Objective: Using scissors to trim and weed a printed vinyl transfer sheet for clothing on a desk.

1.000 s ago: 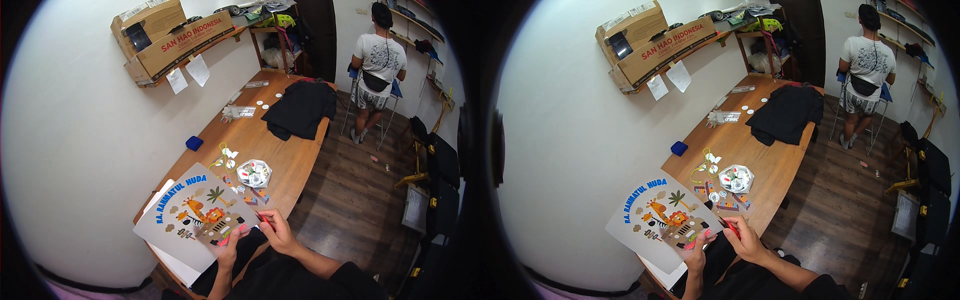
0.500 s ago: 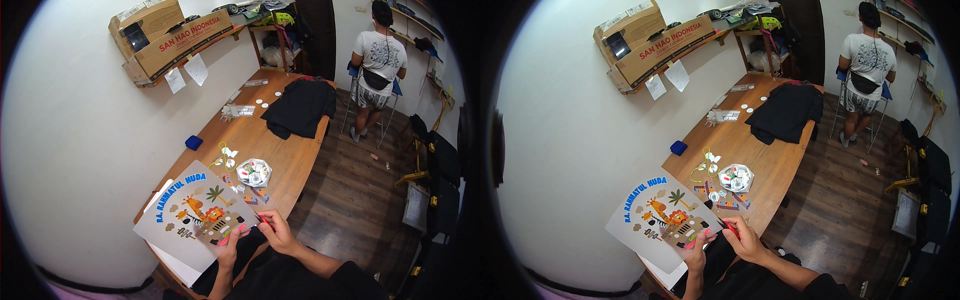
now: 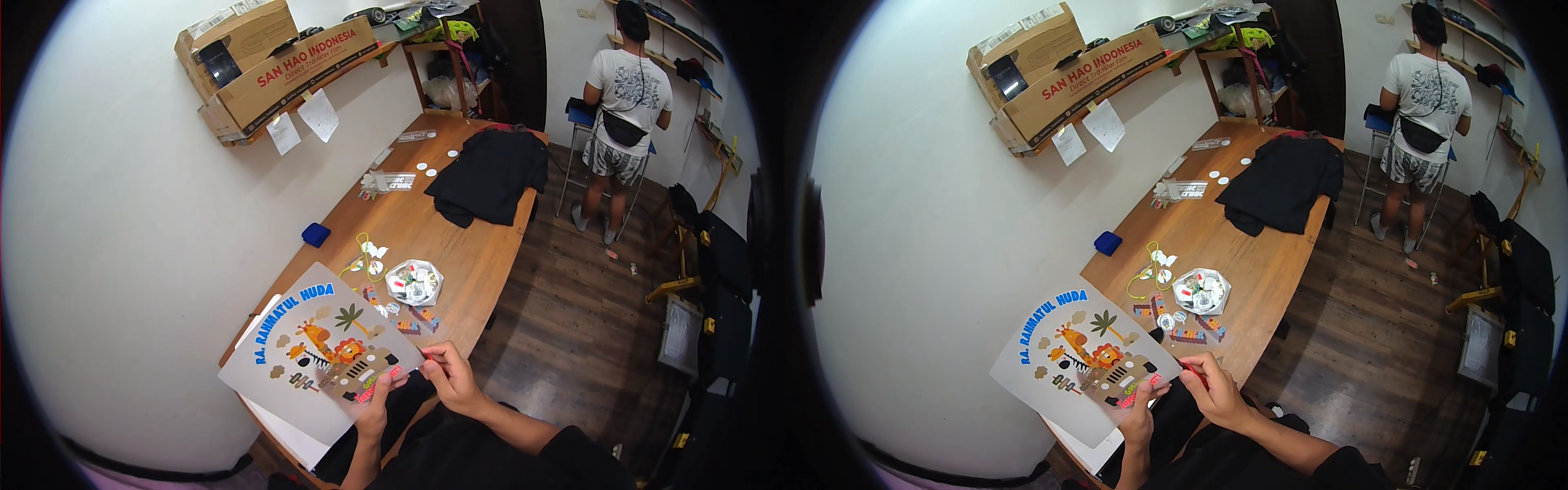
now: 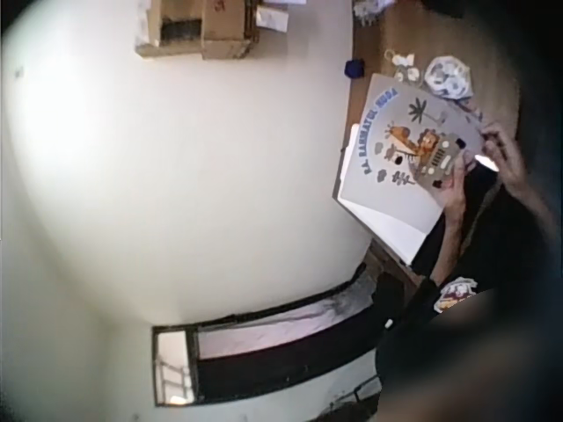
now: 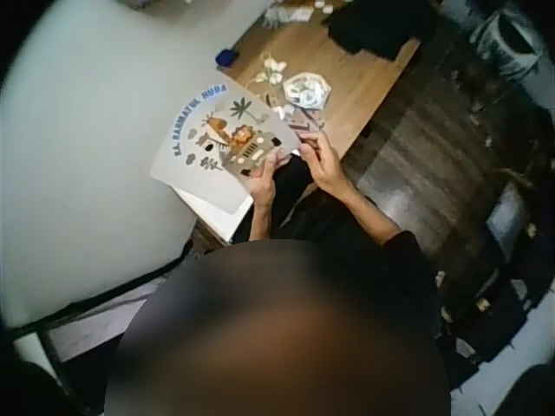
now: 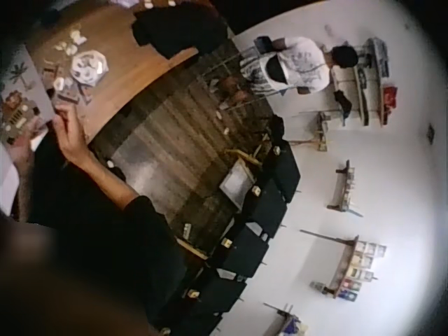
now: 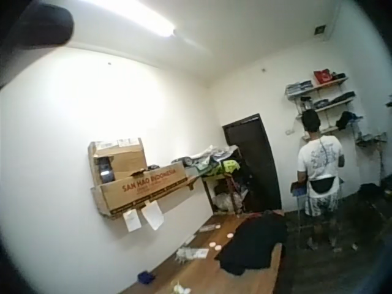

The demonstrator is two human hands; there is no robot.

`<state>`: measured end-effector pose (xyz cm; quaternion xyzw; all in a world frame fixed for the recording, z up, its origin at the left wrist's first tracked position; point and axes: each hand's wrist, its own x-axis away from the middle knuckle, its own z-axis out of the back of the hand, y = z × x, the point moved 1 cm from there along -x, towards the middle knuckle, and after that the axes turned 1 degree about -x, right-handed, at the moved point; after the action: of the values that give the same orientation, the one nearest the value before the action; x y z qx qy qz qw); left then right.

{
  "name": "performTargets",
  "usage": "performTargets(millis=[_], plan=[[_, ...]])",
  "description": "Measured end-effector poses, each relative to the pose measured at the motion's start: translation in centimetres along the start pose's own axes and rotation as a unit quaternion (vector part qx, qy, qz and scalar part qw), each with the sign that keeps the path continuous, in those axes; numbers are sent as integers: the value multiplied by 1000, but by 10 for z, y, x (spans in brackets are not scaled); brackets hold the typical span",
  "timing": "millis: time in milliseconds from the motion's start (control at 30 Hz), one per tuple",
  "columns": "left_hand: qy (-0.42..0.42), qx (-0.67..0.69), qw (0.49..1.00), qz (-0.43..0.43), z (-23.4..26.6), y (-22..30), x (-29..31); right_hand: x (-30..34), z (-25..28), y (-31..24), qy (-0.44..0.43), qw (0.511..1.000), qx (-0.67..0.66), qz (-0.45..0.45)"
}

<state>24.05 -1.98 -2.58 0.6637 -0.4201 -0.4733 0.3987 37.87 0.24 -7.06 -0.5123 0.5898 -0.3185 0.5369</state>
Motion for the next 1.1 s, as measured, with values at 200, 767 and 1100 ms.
performTargets(millis=[200, 767, 1100], plan=[[-7, 12, 1000, -21, -8, 9, 2, 2, 3, -3, 5, 1000, -2, 20], [-8, 4, 1000, 10, 0, -3, 6, 4, 8, -9, -17, 999, 32, 13], [19, 9, 999, 31, 7, -12, 5, 2, 8, -6, -17, 999, 31, 14]])
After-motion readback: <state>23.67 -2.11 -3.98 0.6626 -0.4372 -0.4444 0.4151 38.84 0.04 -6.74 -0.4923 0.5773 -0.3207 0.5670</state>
